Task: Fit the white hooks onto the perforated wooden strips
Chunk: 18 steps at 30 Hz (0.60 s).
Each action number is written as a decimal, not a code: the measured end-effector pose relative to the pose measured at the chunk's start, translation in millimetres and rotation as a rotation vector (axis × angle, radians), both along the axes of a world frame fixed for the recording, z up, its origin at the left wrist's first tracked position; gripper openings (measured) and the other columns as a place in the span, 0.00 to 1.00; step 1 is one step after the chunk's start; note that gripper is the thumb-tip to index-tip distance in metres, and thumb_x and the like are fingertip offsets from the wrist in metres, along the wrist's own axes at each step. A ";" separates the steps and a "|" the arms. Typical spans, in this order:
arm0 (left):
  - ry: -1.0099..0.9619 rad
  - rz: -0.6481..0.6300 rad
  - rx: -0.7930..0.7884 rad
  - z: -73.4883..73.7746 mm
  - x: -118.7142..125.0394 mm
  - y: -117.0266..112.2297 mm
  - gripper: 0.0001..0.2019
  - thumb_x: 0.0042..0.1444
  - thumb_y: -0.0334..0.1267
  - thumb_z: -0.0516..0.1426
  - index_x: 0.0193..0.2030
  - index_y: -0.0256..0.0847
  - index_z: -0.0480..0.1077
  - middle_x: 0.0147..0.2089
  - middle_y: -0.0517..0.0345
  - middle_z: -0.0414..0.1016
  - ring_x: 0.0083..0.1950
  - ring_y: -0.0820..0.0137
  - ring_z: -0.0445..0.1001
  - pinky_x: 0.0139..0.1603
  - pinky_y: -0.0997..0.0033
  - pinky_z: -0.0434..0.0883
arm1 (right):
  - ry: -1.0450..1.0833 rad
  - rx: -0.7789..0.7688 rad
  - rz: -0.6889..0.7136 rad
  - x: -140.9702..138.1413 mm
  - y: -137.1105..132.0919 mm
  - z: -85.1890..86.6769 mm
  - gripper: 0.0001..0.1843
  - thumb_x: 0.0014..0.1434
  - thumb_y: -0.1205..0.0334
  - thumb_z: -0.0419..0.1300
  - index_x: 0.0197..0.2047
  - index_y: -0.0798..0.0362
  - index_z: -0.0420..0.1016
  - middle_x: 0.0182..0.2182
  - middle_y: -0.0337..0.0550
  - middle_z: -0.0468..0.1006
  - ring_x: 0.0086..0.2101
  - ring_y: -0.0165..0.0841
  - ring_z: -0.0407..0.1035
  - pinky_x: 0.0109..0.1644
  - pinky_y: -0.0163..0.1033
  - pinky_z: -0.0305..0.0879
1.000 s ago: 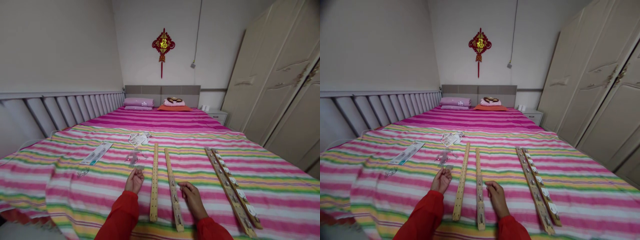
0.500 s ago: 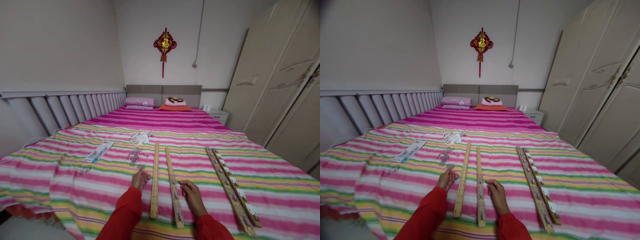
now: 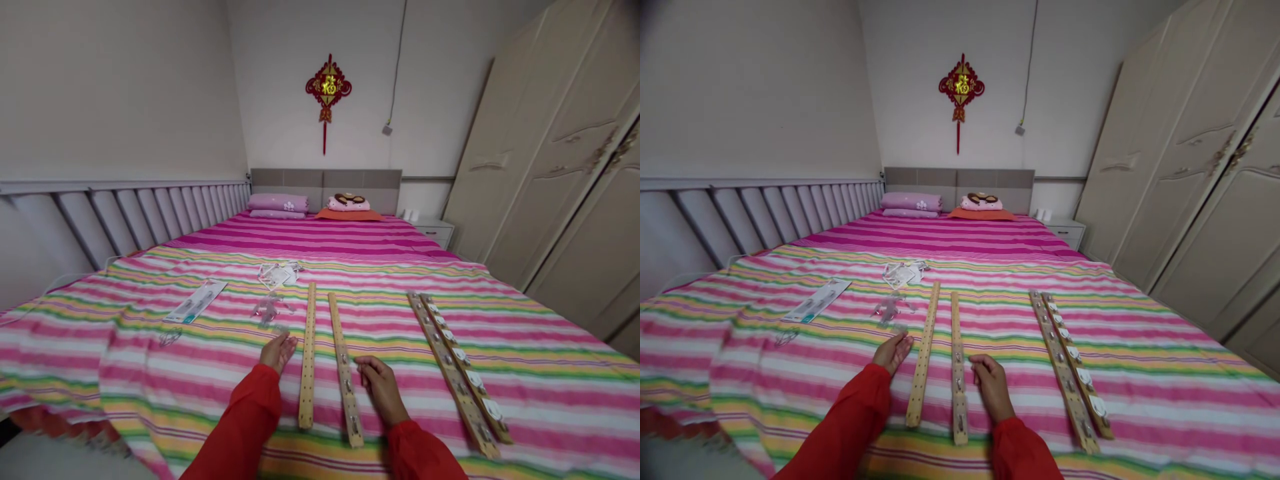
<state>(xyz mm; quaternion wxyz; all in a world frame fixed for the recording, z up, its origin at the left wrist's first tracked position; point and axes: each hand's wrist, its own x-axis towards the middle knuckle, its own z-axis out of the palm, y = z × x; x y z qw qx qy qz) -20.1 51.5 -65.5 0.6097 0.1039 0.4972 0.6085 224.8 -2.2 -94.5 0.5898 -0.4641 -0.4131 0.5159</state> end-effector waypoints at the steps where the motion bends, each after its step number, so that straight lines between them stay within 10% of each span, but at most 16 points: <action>1: -0.001 0.002 0.003 -0.5 0.1 0.1 0.02 0.57 0.26 0.54 0.34 0.32 0.68 0.21 0.55 0.74 0.22 0.75 0.75 0.20 0.83 0.70 | -0.002 -0.001 -0.002 0.0 -0.1 0.0 0.10 0.42 0.59 0.62 0.28 0.55 0.78 0.12 0.31 0.63 0.16 0.27 0.54 0.21 0.33 0.47; 18: -0.175 -0.010 0.248 -10.4 -8.3 -19.5 0.09 0.54 0.20 0.53 0.28 0.33 0.70 0.27 0.52 0.76 0.28 0.76 0.75 0.28 0.81 0.72 | 0.044 -0.005 0.002 0.4 1.1 -2.8 0.11 0.40 0.59 0.64 0.28 0.55 0.78 0.13 0.32 0.64 0.16 0.26 0.55 0.21 0.33 0.46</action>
